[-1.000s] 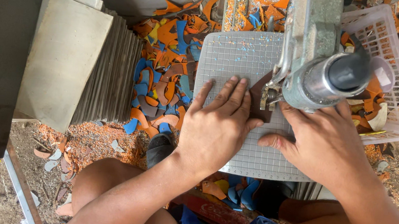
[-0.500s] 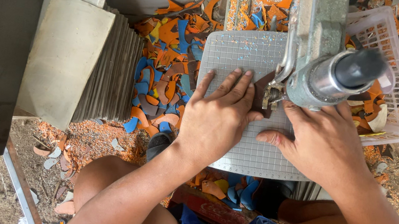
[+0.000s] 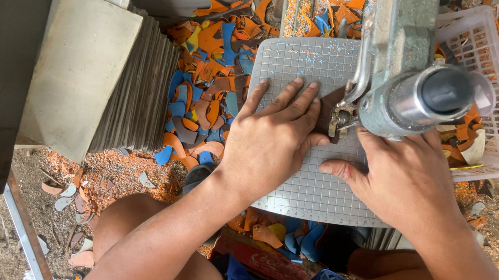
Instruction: The person uses a vertical cutting machine to trim small blue and brown rubber pieces on a gridded cutting mat. They feed each piece under the blade, guide it with both hands, and remove the trimmed piece before repeating the process.
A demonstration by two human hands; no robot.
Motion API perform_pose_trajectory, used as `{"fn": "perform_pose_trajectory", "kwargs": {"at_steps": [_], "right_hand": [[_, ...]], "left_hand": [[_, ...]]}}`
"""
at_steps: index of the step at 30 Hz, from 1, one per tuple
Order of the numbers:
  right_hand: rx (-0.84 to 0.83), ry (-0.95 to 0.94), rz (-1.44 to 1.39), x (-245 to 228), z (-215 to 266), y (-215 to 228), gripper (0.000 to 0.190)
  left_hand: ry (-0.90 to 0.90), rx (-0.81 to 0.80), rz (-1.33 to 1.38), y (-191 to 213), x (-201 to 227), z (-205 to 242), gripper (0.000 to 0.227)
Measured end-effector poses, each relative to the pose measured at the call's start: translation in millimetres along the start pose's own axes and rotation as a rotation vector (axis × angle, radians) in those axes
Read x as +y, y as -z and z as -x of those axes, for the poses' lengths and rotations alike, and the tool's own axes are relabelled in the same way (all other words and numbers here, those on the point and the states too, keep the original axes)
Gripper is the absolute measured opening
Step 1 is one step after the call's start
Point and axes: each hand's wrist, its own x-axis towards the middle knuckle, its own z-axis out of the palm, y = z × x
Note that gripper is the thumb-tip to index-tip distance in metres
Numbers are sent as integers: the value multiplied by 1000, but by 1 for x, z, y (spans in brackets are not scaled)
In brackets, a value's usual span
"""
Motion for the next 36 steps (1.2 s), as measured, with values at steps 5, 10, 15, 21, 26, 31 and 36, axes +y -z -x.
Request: {"fn": "perform_pose_trajectory", "kwargs": {"at_steps": [5, 10, 15, 21, 26, 31, 36], "right_hand": [[-22, -24, -1, 0, -2, 0, 74], [-42, -39, 2, 1, -2, -2, 74], [-32, -52, -34, 2, -5, -1, 72], [-37, -68, -19, 1, -7, 1, 75], [-59, -86, -21, 1, -11, 3, 76], [-42, -89, -63, 1, -12, 4, 74], [-29, -89, -72, 2, -14, 4, 72]], "left_hand": [[6, -5, 11, 0, -2, -2, 49], [6, -4, 17, -1, -4, -3, 50], [8, -6, 9, -2, -5, -5, 49], [6, -17, 20, -2, -8, -7, 50], [6, -13, 21, -3, -10, -9, 51], [8, -16, 20, -3, -11, -10, 52], [8, -7, 21, -4, -12, -11, 54]]}}
